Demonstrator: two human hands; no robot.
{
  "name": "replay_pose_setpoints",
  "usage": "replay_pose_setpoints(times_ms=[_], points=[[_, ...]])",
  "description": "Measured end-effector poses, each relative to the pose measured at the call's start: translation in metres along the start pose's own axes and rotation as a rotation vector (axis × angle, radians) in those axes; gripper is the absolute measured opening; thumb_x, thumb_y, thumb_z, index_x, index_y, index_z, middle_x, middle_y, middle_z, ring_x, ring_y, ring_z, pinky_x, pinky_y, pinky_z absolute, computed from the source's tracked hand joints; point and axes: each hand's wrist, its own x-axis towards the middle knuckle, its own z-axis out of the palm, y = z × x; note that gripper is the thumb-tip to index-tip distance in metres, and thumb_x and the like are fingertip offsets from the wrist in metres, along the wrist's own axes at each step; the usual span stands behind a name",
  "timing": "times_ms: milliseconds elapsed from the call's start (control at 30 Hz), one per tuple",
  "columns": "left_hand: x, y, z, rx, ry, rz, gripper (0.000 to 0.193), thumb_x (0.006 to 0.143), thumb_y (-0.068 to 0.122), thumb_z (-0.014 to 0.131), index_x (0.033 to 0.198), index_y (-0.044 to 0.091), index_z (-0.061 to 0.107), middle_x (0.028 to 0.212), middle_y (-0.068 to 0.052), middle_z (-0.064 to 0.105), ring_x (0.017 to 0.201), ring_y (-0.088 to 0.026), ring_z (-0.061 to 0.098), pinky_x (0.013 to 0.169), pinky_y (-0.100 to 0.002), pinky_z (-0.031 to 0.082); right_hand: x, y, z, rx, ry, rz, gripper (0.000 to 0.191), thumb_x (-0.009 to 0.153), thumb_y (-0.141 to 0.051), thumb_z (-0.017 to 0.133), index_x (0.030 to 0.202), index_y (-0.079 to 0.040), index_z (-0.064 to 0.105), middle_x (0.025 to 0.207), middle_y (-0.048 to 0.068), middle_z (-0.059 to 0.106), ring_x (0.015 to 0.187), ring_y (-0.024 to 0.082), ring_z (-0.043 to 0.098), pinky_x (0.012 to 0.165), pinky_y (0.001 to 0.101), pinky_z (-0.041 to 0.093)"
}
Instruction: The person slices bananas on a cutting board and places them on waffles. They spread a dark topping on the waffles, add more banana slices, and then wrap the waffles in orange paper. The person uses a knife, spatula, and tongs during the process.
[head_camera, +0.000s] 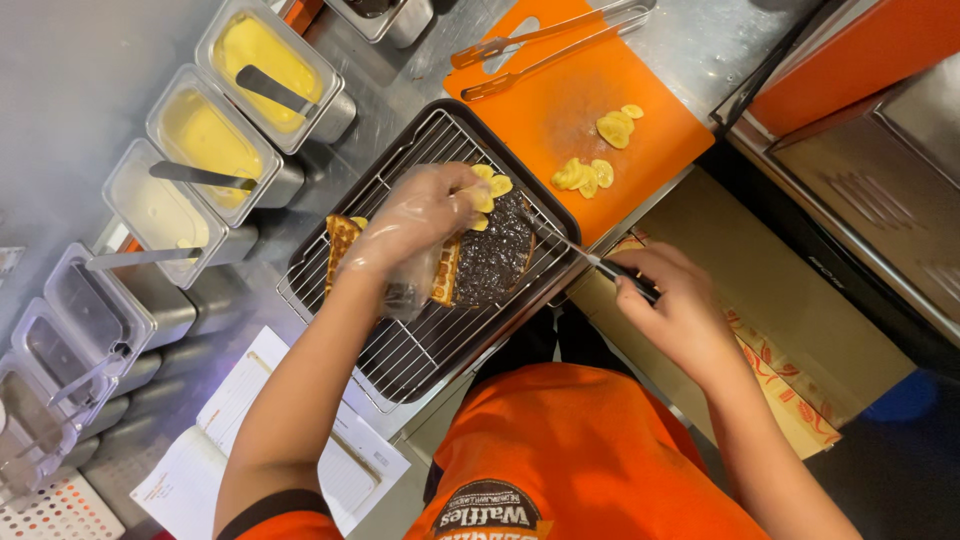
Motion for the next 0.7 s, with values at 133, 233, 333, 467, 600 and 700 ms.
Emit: replay_pose_setpoints(times_ms=[133,233,333,467,600,700], points=[[0.025,-0.014,0.017,-0.103,-0.052,-0.004,0.015,0.085,0.010,0.067,0.097,0.003,0.074,0.077,-0.003,0.071,0.066,-0.010,0.065,0.061,-0.028,0.054,-0.005,0.000,-0.004,0.002,0.030,0.071,0.027,0.088,-0.018,0.064,0.110,-0.004,0.072,0.097,0.012,0.068,0.083,0.027,0.066,0.068,0.0367,0.051],[0.034,-0.020,0.024,-0.087,-0.017,0.043,0.007,0.084,0.005,0.068,0.087,0.001,0.073,0.073,-0.004,0.068,0.063,-0.010,0.063,0.057,-0.029,0.053,-0.008,0.002,-0.004,0.022,0.017,0.080,0.028,0.087,-0.018,0.064,0.110,-0.004,0.072,0.097,0.012,0.068,0.084,0.027,0.066,0.066,0.0366,0.051],[0.038,-0.017,0.027,-0.015,0.010,0.057,0.003,0.080,0.003,0.068,0.081,0.002,0.071,0.071,-0.004,0.067,0.062,-0.010,0.063,0.056,-0.029,0.051,-0.007,0.005,0.001,0.020,0.018,0.038,0.028,0.088,-0.018,0.065,0.111,-0.004,0.072,0.098,0.011,0.068,0.084,0.027,0.066,0.070,0.0367,0.052],[0.037,-0.007,0.029,0.103,0.048,-0.054,0.010,0.079,0.008,0.073,0.075,0.004,0.065,0.067,-0.006,0.066,0.058,-0.012,0.063,0.055,-0.031,0.051,-0.001,0.006,0.008,0.026,0.031,-0.018,0.027,0.090,-0.018,0.066,0.112,-0.003,0.071,0.097,0.013,0.066,0.085,0.028,0.065,0.075,0.0376,0.051],[0.034,0.001,0.026,0.311,0.081,-0.115,0.015,0.081,0.016,0.072,0.078,0.008,0.060,0.068,-0.007,0.067,0.058,-0.016,0.067,0.060,-0.034,0.051,0.003,0.002,0.008,-0.011,0.018,0.021,0.026,0.090,-0.018,0.066,0.111,-0.003,0.071,0.094,0.014,0.064,0.082,0.030,0.063,0.074,0.0381,0.051],[0.032,0.002,0.022,0.279,0.067,-0.059,0.014,0.083,0.019,0.071,0.078,0.008,0.064,0.070,-0.010,0.068,0.064,-0.021,0.069,0.062,-0.037,0.053,0.004,-0.002,0.004,-0.008,0.025,0.008,0.027,0.089,-0.018,0.066,0.112,-0.003,0.071,0.095,0.013,0.065,0.083,0.030,0.064,0.073,0.0380,0.051]])
